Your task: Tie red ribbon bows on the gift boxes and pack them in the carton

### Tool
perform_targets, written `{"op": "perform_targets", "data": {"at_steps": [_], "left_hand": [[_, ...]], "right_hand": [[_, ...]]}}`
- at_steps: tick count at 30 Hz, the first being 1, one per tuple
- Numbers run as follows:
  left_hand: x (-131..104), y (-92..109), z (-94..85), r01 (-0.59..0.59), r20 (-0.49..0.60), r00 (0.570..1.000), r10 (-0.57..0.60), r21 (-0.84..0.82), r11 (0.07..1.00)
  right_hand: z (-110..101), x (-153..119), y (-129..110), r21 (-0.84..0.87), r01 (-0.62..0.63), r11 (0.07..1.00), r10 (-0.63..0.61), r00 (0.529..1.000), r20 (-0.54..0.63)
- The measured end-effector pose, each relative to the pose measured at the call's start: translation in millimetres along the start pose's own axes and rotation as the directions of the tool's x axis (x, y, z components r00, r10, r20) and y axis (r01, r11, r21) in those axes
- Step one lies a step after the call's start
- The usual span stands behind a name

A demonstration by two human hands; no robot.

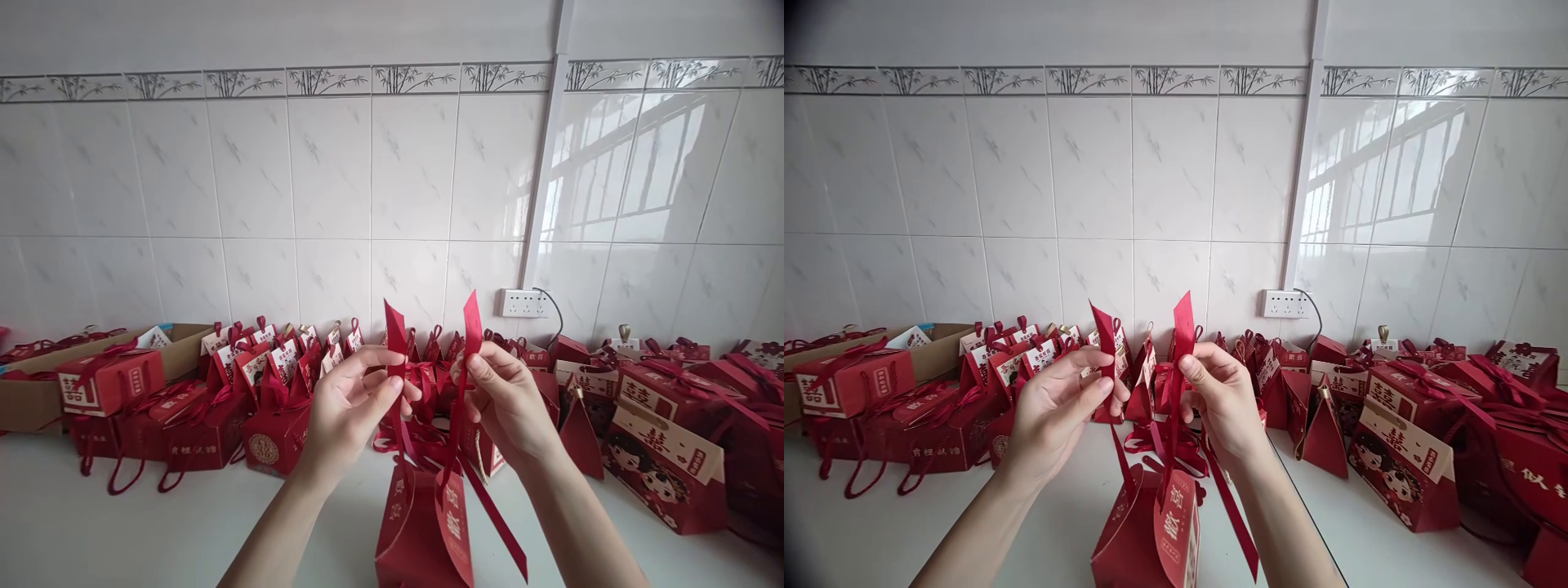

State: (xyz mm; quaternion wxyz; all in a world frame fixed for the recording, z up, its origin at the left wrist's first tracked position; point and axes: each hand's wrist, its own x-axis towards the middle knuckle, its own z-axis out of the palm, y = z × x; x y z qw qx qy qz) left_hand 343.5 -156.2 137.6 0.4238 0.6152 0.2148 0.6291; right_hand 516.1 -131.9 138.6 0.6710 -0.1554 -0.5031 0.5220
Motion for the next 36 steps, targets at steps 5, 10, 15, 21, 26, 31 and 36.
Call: {"op": "perform_targets", "data": {"at_steps": [5, 10, 15, 21, 26, 31, 36], "left_hand": [[-2, 2, 3.6, 0.044, 0.068, 0.997, -0.046, 0.023, 0.999], [-4, -1, 12.6, 0.059, 0.117, 0.991, -0.061, 0.023, 0.998], [-8, 2, 18.9, 0.016, 0.171, 0.985, -0.012, -0.023, 1.000], [-13, 7, 25.3, 0.021, 0.134, 0.991, -0.019, -0.015, 1.000], [-15, 7, 24.1, 0.015, 0.081, 0.997, -0.009, -0.070, 0.997], [-15, 6, 23.7, 0.096, 0.122, 0.989, -0.088, -0.066, 0.993], [-15, 5, 27.2, 0.134, 0.173, 0.978, -0.114, -0.109, 0.985]], "right_hand": [[0, 0, 3, -0.051, -0.086, 0.995, 0.088, 0.995, 0.039], [3, -4, 8, -0.116, -0.137, 0.984, 0.155, 0.972, 0.174], [9, -8, 8, -0.152, -0.093, 0.984, 0.120, 0.977, 0.176], [23, -21, -3, -0.241, 0.031, 0.970, 0.008, 0.987, 0.158], [26, -28, -15, -0.279, 0.091, 0.956, -0.032, 0.978, 0.208], [27, -31, -26, -0.366, 0.146, 0.919, -0.066, 0.973, 0.223], [28, -37, -27, -0.427, 0.233, 0.874, -0.181, 0.971, 0.158]]}}
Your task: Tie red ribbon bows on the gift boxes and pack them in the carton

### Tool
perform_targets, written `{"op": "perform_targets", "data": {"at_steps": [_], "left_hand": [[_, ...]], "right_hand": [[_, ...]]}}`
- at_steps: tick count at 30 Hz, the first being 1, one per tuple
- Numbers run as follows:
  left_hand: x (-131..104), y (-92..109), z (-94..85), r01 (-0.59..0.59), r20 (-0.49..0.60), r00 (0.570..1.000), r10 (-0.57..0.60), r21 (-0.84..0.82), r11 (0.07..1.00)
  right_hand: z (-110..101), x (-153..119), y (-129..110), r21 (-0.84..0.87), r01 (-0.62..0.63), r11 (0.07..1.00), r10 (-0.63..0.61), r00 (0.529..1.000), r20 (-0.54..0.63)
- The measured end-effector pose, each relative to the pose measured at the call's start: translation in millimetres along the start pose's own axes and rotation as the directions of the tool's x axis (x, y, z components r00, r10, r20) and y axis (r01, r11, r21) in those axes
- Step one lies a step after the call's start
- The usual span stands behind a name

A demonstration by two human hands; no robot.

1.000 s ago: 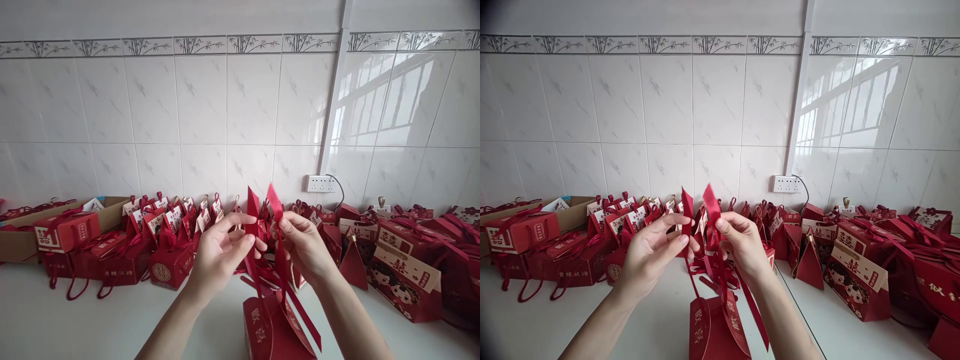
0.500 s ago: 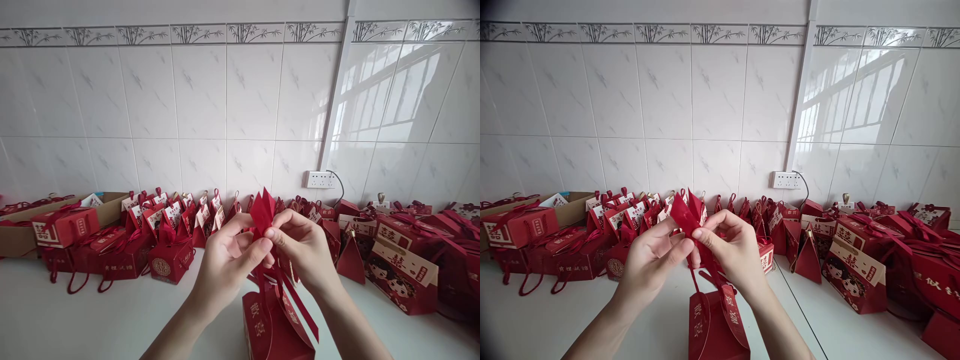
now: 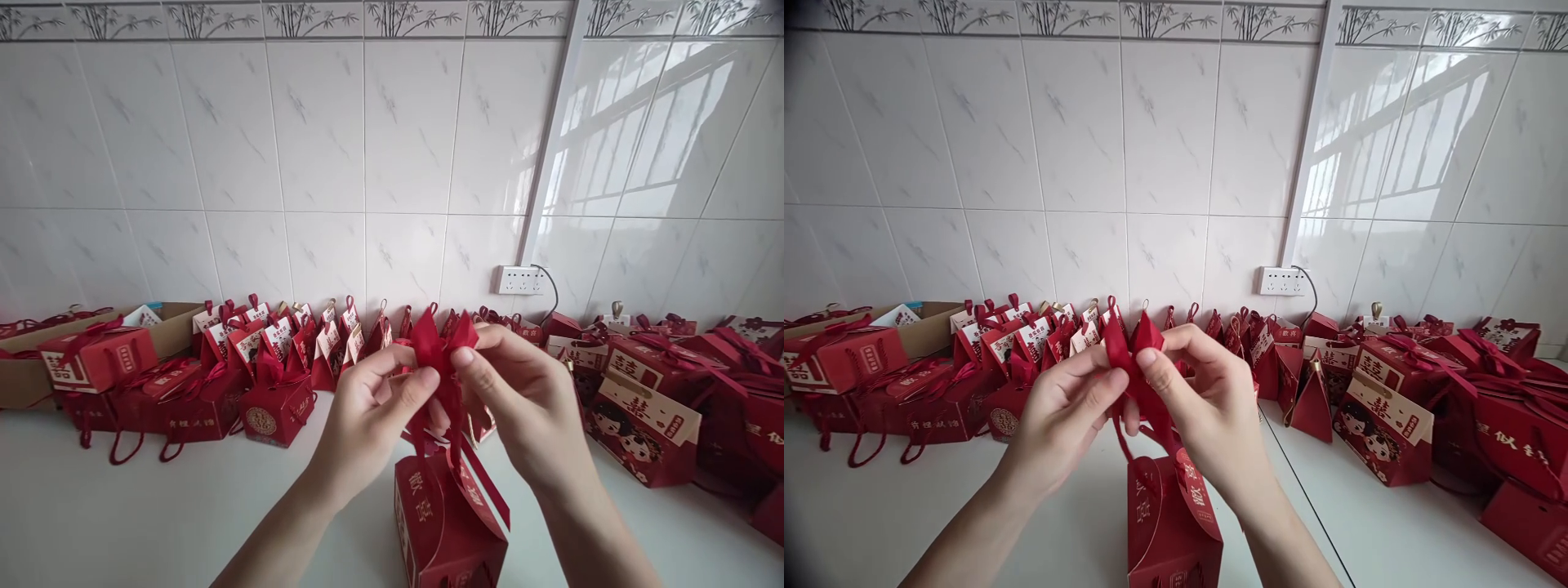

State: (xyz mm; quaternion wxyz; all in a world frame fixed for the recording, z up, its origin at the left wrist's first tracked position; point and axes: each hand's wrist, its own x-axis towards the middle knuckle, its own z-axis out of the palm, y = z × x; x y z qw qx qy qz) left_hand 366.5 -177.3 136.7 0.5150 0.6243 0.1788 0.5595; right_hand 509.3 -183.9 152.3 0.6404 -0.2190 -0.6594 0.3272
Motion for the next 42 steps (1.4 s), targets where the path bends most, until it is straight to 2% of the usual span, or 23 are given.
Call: {"op": "perform_targets", "data": {"at_steps": [3, 5, 8, 10, 14, 16, 18, 20, 23, 25, 28, 31, 33, 38, 42], "left_hand": [[3, 0, -1.1, -0.008, -0.056, 0.998, 0.003, -0.092, 0.996], [6, 0, -2.8, -0.022, -0.094, 0.995, 0.010, -0.132, 0.991], [8, -1, -5.6, -0.038, -0.104, 0.994, 0.029, -0.092, 0.995], [8, -1, -6.8, -0.045, -0.088, 0.995, 0.043, -0.023, 0.999], [3, 0, -6.2, -0.083, -0.023, 0.996, 0.086, 0.086, 0.993], [1, 2, -4.8, -0.126, 0.008, 0.992, 0.127, 0.148, 0.981], [-1, 5, -3.7, -0.169, 0.035, 0.986, 0.166, 0.213, 0.962], [-2, 7, -3.3, -0.205, 0.062, 0.979, 0.195, 0.278, 0.938], [-2, 9, -3.7, -0.231, 0.090, 0.973, 0.213, 0.363, 0.903], [-3, 9, -3.7, -0.210, 0.078, 0.978, 0.195, 0.395, 0.894], [-2, 9, -3.0, -0.167, 0.031, 0.985, 0.170, 0.418, 0.893], [-1, 8, -3.0, -0.164, 0.005, 0.984, 0.178, 0.416, 0.895], [1, 6, -3.9, -0.169, -0.013, 0.981, 0.192, 0.417, 0.893], [5, 2, -6.5, -0.220, -0.048, 0.964, 0.261, 0.405, 0.888], [5, 1, -6.9, -0.248, -0.046, 0.957, 0.288, 0.393, 0.885]], "right_hand": [[-9, -1, -2, -0.102, 0.109, 0.989, -0.111, 0.994, -0.014], [-18, 0, -5, -0.231, 0.161, 0.960, -0.138, 0.984, 0.110], [-28, 2, -10, -0.385, 0.189, 0.903, -0.040, 0.931, 0.364], [-31, 4, -10, -0.395, 0.153, 0.906, 0.028, 0.909, 0.415], [-30, 5, -2, -0.347, -0.036, 0.937, 0.158, 0.931, 0.330], [-28, 5, 3, -0.292, -0.120, 0.949, 0.230, 0.897, 0.377], [-25, 5, 5, -0.236, -0.154, 0.960, 0.246, 0.865, 0.437], [-23, 4, 4, -0.250, -0.132, 0.959, 0.233, 0.871, 0.433], [-20, 1, -1, -0.377, -0.057, 0.924, 0.207, 0.906, 0.370], [-18, -1, -3, -0.490, 0.023, 0.872, 0.162, 0.929, 0.332], [-14, -4, 0, -0.647, 0.170, 0.744, 0.036, 0.956, 0.292], [-10, -3, 5, -0.703, 0.232, 0.673, -0.044, 0.961, 0.274], [-8, -2, 7, -0.689, 0.202, 0.696, -0.037, 0.968, 0.247], [-9, -3, 1, -0.565, 0.075, 0.821, 0.014, 0.989, 0.151], [-15, -3, -7, -0.407, 0.003, 0.914, 0.086, 0.976, 0.202]]}}
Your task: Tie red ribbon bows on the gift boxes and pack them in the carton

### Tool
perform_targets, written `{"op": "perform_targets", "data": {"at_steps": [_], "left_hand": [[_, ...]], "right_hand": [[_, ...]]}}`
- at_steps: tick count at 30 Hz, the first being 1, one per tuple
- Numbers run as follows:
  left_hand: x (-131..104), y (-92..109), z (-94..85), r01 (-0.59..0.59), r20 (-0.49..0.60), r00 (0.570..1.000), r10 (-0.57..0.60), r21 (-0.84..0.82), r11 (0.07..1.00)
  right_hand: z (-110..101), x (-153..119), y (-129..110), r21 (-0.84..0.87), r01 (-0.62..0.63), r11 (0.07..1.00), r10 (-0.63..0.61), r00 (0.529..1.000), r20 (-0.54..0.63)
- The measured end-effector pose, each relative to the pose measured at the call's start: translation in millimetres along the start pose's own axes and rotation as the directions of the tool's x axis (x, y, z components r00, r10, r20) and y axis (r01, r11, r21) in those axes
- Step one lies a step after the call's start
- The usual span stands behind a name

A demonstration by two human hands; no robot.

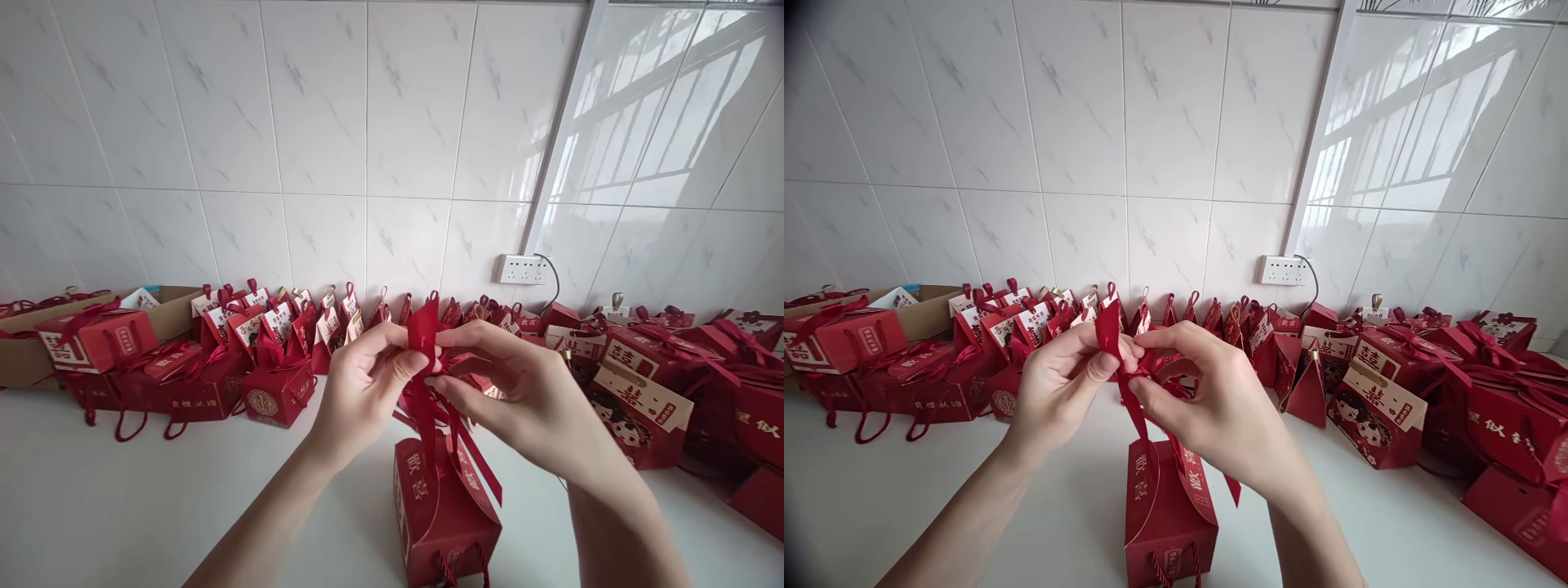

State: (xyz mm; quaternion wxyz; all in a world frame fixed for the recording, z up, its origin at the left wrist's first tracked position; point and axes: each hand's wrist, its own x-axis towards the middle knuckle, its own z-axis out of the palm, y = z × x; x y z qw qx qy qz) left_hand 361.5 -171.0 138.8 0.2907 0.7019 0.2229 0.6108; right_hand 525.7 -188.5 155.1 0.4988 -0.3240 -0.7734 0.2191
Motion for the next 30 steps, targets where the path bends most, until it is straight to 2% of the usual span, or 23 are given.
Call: {"op": "perform_targets", "data": {"at_steps": [2, 4, 6, 8, 11, 14, 19, 25, 28, 30], "left_hand": [[-1, 1, -0.2, -0.007, 0.003, 1.000, 0.007, 0.007, 1.000], [-1, 2, -0.3, 0.000, 0.012, 1.000, -0.001, 0.016, 1.000], [-1, 2, 0.3, 0.009, 0.016, 1.000, -0.009, 0.012, 1.000], [-1, 0, 2.4, 0.018, -0.016, 1.000, -0.018, 0.003, 1.000], [-1, -9, 8.3, 0.091, -0.163, 0.982, -0.094, -0.026, 0.996], [-4, -22, 12.6, 0.194, -0.305, 0.924, -0.230, -0.144, 0.970], [-27, -38, 1.2, 0.288, -0.412, 0.815, -0.407, -0.322, 0.902], [-68, -45, -26.0, 0.413, -0.521, 0.687, -0.507, -0.295, 0.862], [-88, -50, -39.4, 0.481, -0.568, 0.619, -0.543, -0.272, 0.834], [-99, -55, -48.0, 0.524, -0.583, 0.592, -0.556, -0.246, 0.815]], "right_hand": [[-2, 2, 1, 0.090, -0.033, 0.995, 0.032, 0.999, 0.010], [-2, 5, 4, 0.146, -0.052, 0.988, 0.057, 0.998, -0.033], [-1, 9, 9, 0.174, -0.050, 0.984, 0.075, 0.987, -0.141], [0, 13, 12, 0.169, -0.052, 0.984, 0.099, 0.954, -0.283], [-1, 14, 13, 0.128, -0.096, 0.987, 0.144, 0.888, -0.438], [-4, 8, 12, 0.096, -0.165, 0.982, 0.191, 0.844, -0.502], [-15, -18, 32, 0.142, -0.310, 0.940, 0.334, 0.752, -0.568], [-41, -60, 74, 0.134, -0.442, 0.887, 0.410, 0.618, -0.671], [-52, -81, 88, 0.146, -0.505, 0.851, 0.445, 0.543, -0.712], [-57, -93, 95, 0.164, -0.532, 0.831, 0.471, 0.513, -0.718]]}}
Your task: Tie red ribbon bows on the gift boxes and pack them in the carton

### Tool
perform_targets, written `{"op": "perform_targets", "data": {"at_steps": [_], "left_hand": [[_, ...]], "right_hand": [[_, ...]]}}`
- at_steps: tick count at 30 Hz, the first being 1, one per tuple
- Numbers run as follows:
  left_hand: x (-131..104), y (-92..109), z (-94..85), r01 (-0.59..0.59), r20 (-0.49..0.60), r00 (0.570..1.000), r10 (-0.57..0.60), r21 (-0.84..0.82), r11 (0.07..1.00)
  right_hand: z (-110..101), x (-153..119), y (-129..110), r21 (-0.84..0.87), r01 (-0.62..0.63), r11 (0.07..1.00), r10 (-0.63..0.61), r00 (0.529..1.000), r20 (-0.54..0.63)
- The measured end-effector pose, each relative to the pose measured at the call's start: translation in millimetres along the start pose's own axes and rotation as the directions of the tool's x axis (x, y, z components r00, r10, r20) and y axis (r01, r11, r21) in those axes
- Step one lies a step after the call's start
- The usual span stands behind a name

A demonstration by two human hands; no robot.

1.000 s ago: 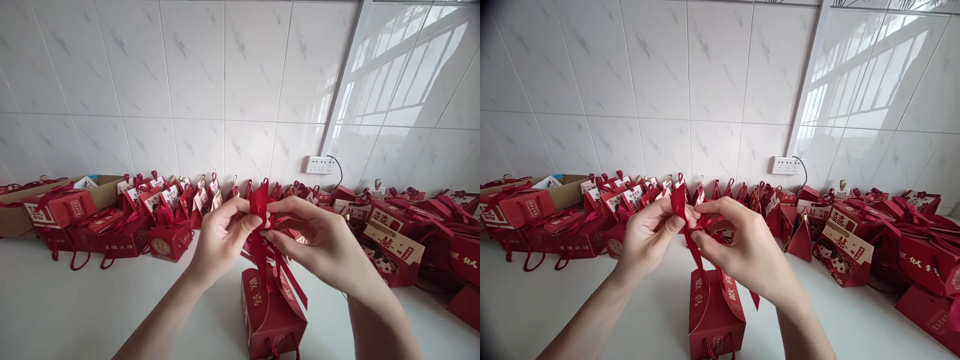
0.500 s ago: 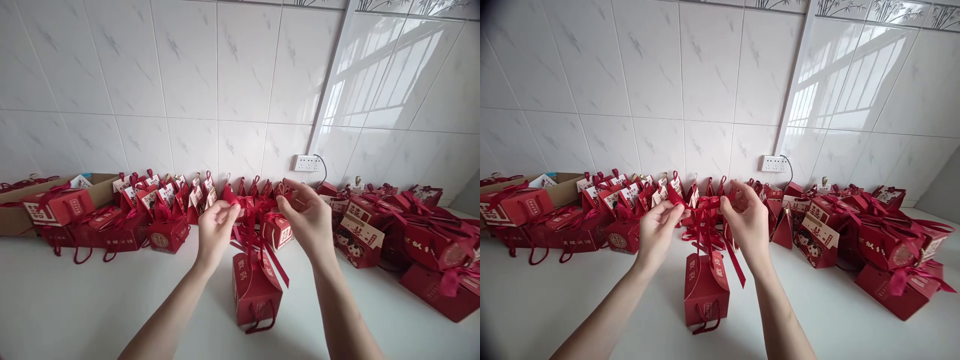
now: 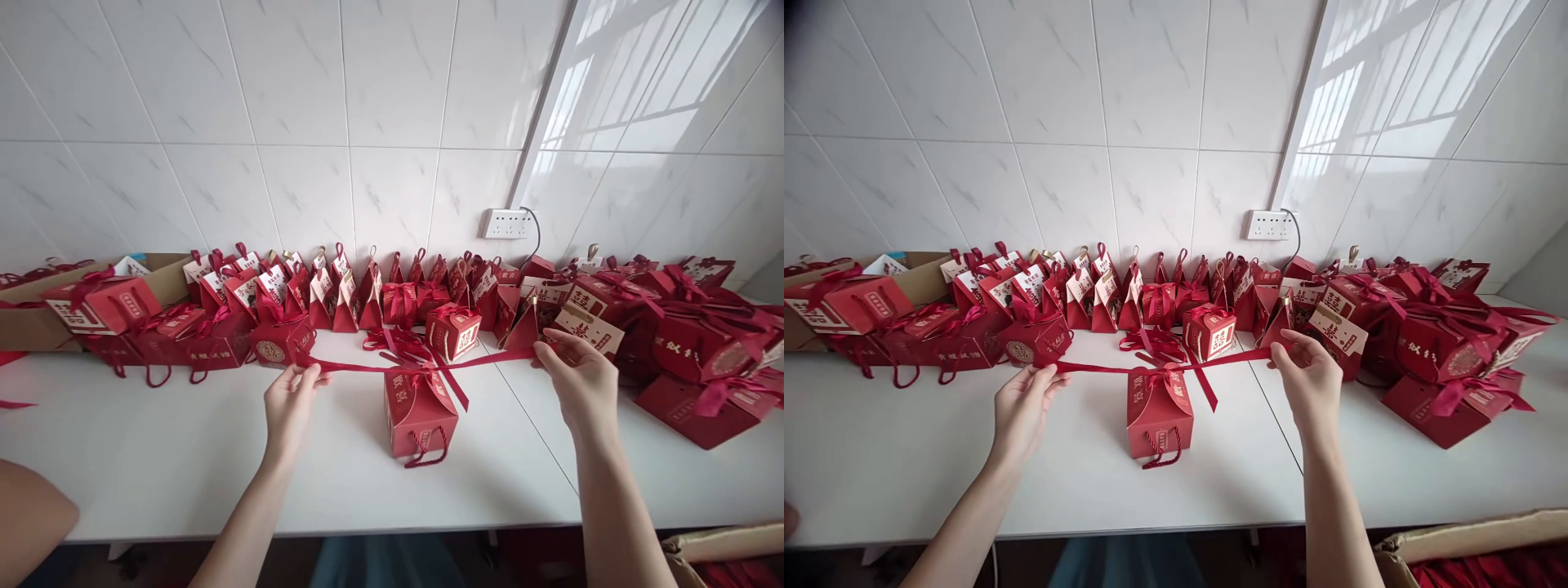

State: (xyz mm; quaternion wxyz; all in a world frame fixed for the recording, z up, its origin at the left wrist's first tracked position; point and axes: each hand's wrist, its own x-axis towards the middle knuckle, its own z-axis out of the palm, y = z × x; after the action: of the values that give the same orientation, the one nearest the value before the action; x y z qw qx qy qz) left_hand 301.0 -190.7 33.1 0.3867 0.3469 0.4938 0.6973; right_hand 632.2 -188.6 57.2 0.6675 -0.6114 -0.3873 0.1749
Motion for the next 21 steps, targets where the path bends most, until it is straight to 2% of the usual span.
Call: {"op": "perform_targets", "data": {"at_steps": [6, 10, 14, 18, 21], "left_hand": [[2, -17, -27.0, 0.054, -0.010, 0.999, -0.053, 0.153, 0.987], [3, -22, -34.6, 0.074, -0.011, 0.997, -0.073, 0.245, 0.967], [1, -23, -40.9, 0.061, -0.005, 0.998, -0.065, 0.408, 0.911], [1, -25, -52.5, -0.029, 0.051, 0.999, -0.004, 0.628, 0.778], [3, -27, -56.4, -0.216, 0.188, 0.976, 0.109, 0.779, 0.589]], "right_hand": [[-15, -2, 23, -0.040, -0.056, 0.998, 0.058, 0.997, 0.041], [-20, -3, 33, -0.071, -0.093, 0.993, 0.096, 0.995, 0.040], [-22, -5, 38, -0.104, -0.128, 0.986, 0.134, 0.989, 0.060], [-26, -6, 42, -0.241, -0.103, 0.965, 0.126, 0.989, 0.080], [-27, -5, 45, -0.436, -0.022, 0.900, 0.095, 0.985, 0.147]]}}
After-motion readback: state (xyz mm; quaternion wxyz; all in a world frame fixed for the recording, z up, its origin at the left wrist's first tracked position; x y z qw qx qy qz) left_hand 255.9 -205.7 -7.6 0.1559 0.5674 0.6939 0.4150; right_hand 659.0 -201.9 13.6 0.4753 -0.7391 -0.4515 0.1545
